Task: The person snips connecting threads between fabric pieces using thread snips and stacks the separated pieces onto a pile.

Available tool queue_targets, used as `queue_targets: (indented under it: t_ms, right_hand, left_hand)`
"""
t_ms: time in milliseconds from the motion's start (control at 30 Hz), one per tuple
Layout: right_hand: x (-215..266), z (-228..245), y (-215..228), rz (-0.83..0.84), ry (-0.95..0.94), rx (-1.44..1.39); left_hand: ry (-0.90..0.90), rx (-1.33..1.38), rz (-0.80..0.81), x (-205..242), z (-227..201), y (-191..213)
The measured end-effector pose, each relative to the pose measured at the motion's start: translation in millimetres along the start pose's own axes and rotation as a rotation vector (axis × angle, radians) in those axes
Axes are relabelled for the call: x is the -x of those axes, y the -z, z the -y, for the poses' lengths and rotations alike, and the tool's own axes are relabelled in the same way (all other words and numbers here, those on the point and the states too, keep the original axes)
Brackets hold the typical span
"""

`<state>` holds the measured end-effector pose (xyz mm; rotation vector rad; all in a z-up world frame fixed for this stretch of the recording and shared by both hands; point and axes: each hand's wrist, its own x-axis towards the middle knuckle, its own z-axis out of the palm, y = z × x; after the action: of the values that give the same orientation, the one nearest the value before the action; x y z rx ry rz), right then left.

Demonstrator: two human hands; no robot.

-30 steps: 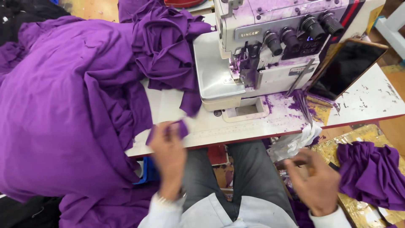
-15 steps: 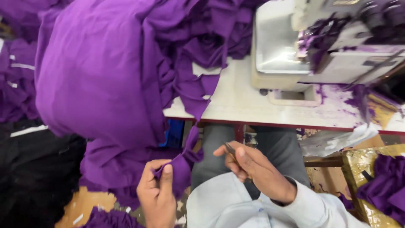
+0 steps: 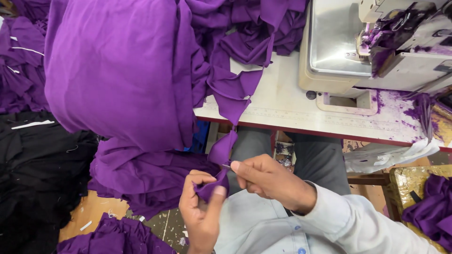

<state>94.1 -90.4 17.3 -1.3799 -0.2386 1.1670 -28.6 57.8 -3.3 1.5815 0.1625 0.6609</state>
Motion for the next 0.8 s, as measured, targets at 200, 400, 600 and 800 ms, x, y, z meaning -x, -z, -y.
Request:
queue_targets:
  t_ms: [200,400,600,800]
  right_hand:
    - [17.0,-17.0,-7.9,-0.05,0.308,0.359]
    - [13.6,-20.0,20.3,-0.196,0.263,0.177]
    - [5.8,-9.1,25.7,-0.149,0.053,-0.005]
    - [22.2,2.3,24.0,-0.182,0.189,0.215]
  left_hand:
    - [-0.093,-0.31,0.009,-20.9,8.6,-21.5]
    - [-0.155,-0.432,-0.038,-20.7,-3.5,-31.2]
    - [-0.265,-0.365,0.037,-19.8,-7.8,-28.2]
    - [-0.09,-0.253,0.051,-14.3,6.7,-30.2]
